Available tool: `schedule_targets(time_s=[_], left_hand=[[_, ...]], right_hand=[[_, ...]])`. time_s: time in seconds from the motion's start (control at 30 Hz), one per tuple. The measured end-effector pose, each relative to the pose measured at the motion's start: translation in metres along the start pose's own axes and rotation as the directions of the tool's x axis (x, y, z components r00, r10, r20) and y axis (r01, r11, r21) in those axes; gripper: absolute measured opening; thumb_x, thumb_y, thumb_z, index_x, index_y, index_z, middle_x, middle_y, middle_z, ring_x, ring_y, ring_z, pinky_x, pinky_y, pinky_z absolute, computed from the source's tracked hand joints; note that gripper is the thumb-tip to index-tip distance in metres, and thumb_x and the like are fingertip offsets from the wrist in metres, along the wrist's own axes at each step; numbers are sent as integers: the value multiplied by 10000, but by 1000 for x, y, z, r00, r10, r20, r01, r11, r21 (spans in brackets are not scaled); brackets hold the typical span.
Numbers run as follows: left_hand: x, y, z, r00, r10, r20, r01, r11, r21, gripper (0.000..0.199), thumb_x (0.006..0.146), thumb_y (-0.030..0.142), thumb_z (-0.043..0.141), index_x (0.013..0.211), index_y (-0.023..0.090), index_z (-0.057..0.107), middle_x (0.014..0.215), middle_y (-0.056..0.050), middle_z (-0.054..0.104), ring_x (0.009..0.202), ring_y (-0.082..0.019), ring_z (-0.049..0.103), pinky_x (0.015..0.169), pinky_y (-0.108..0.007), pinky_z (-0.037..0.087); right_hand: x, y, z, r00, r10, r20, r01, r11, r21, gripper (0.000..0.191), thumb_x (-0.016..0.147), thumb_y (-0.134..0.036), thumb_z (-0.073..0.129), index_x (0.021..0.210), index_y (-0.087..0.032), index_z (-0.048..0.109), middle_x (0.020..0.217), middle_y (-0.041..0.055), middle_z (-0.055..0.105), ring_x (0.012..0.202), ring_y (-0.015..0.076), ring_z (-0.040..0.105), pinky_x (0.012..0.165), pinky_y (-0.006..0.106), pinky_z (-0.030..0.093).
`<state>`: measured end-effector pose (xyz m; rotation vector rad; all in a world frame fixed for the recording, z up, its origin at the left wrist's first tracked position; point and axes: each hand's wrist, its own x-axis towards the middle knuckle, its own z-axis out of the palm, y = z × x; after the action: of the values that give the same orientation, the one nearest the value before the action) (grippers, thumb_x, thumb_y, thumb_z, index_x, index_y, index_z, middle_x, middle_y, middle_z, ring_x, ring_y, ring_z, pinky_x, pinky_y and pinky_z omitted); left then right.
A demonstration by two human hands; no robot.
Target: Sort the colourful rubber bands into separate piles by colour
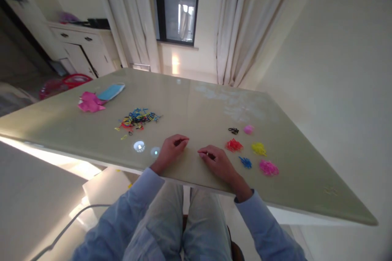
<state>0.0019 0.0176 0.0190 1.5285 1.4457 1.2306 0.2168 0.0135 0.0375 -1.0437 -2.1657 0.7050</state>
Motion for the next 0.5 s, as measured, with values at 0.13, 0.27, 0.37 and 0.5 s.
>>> schedule_targets(time_s=[0.13,0.27,0.37,0.5], left_hand=[[11,-9,-23,997,-59,-40,55,994,-97,346,773,451,611,910,152,720,615,-7,621,531,-133,539,509,-246,429],[33,-23,-74,965,41,-259,42,951,307,324,795,346,554,981,142,724,783,-50,669,581,-141,547,603,-277,463],[52,-28,-116,945,138,-298,86,773,629,336,818,260,509,1052,159,728,1043,-112,657,770,-194,606,772,-331,483],[75,-32,-154,980,75,-185,100,621,778,317,845,291,520,1051,193,739,1096,-129,616,892,-237,608,813,-338,477]], right_hand=[[-1,12,8,1000,-1,3,1,999,-38,189,930,-262,541,950,-190,715,866,55,714,757,163,629,700,278,474],[-10,11,6,999,-36,41,38,997,-61,187,941,-248,521,959,-195,699,857,52,698,761,168,629,709,285,480],[-12,6,6,998,-42,56,47,995,-85,194,947,-242,505,960,-197,693,866,56,694,780,179,635,724,299,491],[-11,5,9,997,-50,55,55,993,-106,202,953,-252,491,952,-210,689,871,62,695,789,195,642,732,317,506]])
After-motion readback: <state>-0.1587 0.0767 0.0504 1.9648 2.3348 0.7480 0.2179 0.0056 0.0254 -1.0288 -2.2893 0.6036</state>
